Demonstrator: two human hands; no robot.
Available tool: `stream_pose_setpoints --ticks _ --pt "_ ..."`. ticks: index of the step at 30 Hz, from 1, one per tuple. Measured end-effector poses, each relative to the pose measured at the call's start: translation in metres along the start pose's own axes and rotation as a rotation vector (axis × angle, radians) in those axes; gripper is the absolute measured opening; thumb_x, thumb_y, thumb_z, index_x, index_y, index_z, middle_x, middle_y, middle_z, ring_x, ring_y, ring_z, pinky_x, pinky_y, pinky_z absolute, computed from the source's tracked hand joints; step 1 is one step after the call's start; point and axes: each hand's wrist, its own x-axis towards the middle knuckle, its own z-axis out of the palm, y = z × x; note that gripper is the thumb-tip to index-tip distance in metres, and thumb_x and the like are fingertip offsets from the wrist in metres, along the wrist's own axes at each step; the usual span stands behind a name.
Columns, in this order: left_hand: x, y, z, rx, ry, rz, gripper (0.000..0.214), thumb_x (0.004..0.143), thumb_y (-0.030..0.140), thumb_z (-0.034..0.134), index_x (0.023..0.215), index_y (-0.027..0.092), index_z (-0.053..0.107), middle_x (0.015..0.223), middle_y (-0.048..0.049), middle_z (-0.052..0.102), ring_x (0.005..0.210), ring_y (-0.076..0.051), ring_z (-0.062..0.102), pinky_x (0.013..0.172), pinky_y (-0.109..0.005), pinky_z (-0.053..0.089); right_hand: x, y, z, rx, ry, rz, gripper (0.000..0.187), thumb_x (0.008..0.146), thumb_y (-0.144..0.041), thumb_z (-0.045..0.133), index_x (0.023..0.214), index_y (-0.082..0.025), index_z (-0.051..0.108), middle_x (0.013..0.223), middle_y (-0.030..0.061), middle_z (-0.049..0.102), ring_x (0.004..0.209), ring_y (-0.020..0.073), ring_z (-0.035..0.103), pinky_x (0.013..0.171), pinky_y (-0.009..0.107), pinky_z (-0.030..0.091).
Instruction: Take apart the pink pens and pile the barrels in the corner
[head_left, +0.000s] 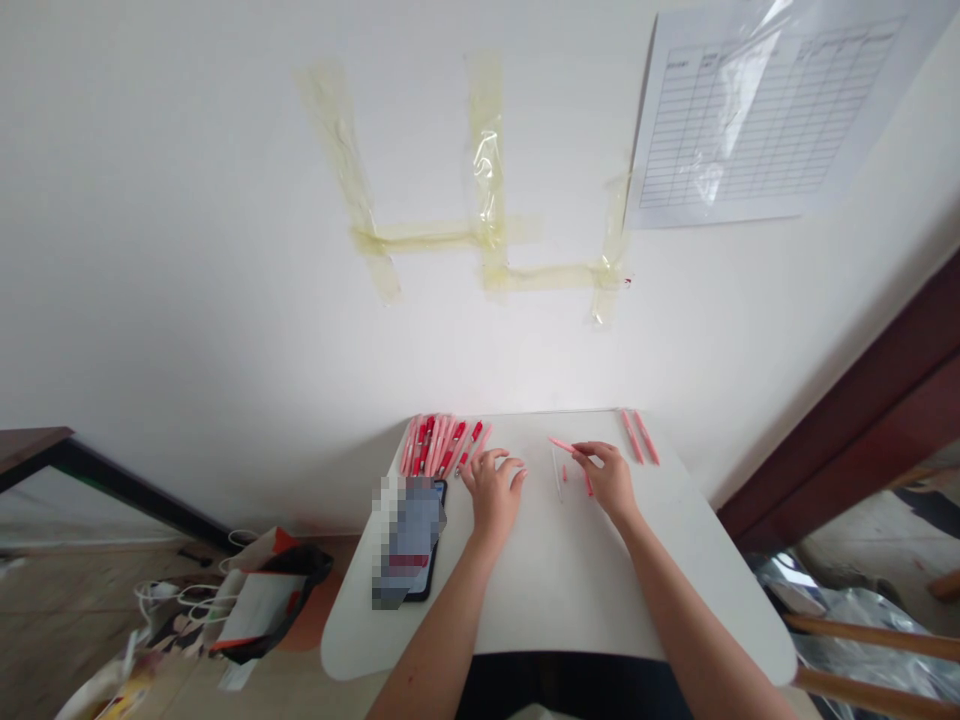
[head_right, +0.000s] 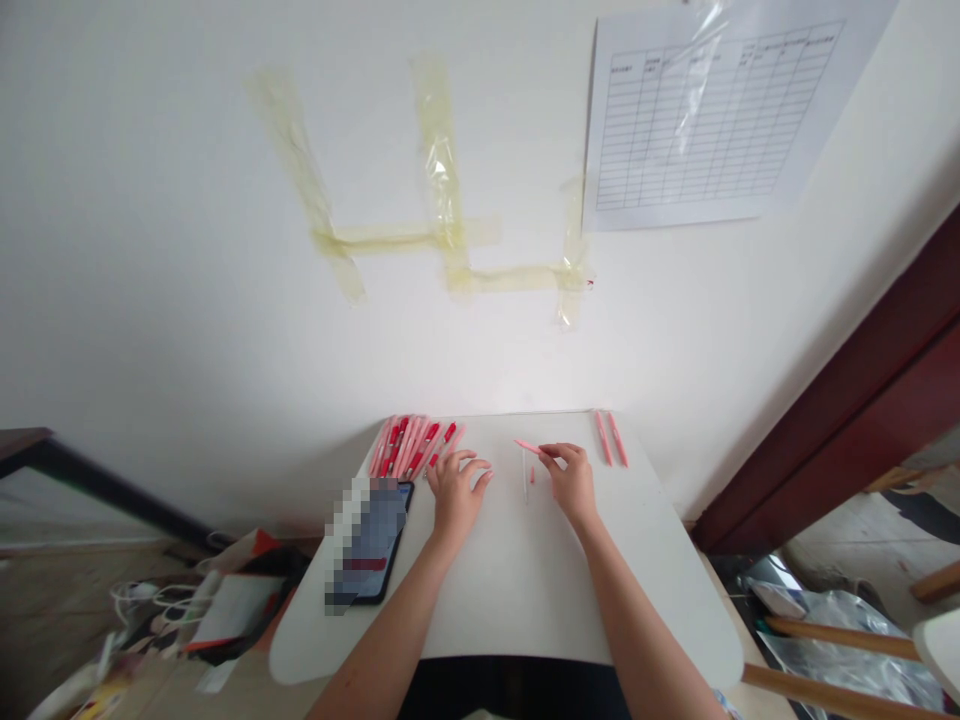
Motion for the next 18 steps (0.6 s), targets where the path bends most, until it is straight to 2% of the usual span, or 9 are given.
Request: stream_pose_setpoints --ticks 10,14,18 --pt "-0.0006 -0.0016 0.0028 0.001 -0.017 0.004 0.008 0.086 0.03 0.068 0.092 0.031 0.074 0.119 -0.0044 0.065 0.122 -0.027 0.049 0.116 -0.062 0.018 0.0038 0.0044 -0.0021 -0.016 -0.031 -0.004 0.028 0.085 -0.046 0.059 0.093 -0.025 0.077 0.11 0.0097 0.071 0.111 0.0277 0.06 0.1 0.042 0.045" --pt "-0.0007 -0.002 0.0039 -0.014 0.012 0.038 0.015 0.086 0.032 0.069 0.101 0.032 0.073 0.118 -0.0043 0.066 0.119 -0.026 0.051 0.115 -0.054 0.024 0.0035 0.0073 0.0002 -0.025 -0.067 -0.03 0.027 0.085 -0.044 0.061 0.097 -0.026 0.077 0.11 0.0095 0.07 0.111 0.0275 0.06 0.1 0.043 0.046" --pt "-0.0007 0.001 0.001 -0.015 0.031 0.075 0.032 0.085 0.035 0.071 0.117 0.032 0.069 0.118 -0.0059 0.066 0.118 -0.026 0.053 0.114 -0.051 0.027 0.0013 0.0078 0.0046 -0.084 -0.114 -0.071 0.025 0.087 -0.04 0.062 0.099 -0.025 0.078 0.112 0.0116 0.068 0.111 0.0273 0.059 0.102 0.043 0.045"
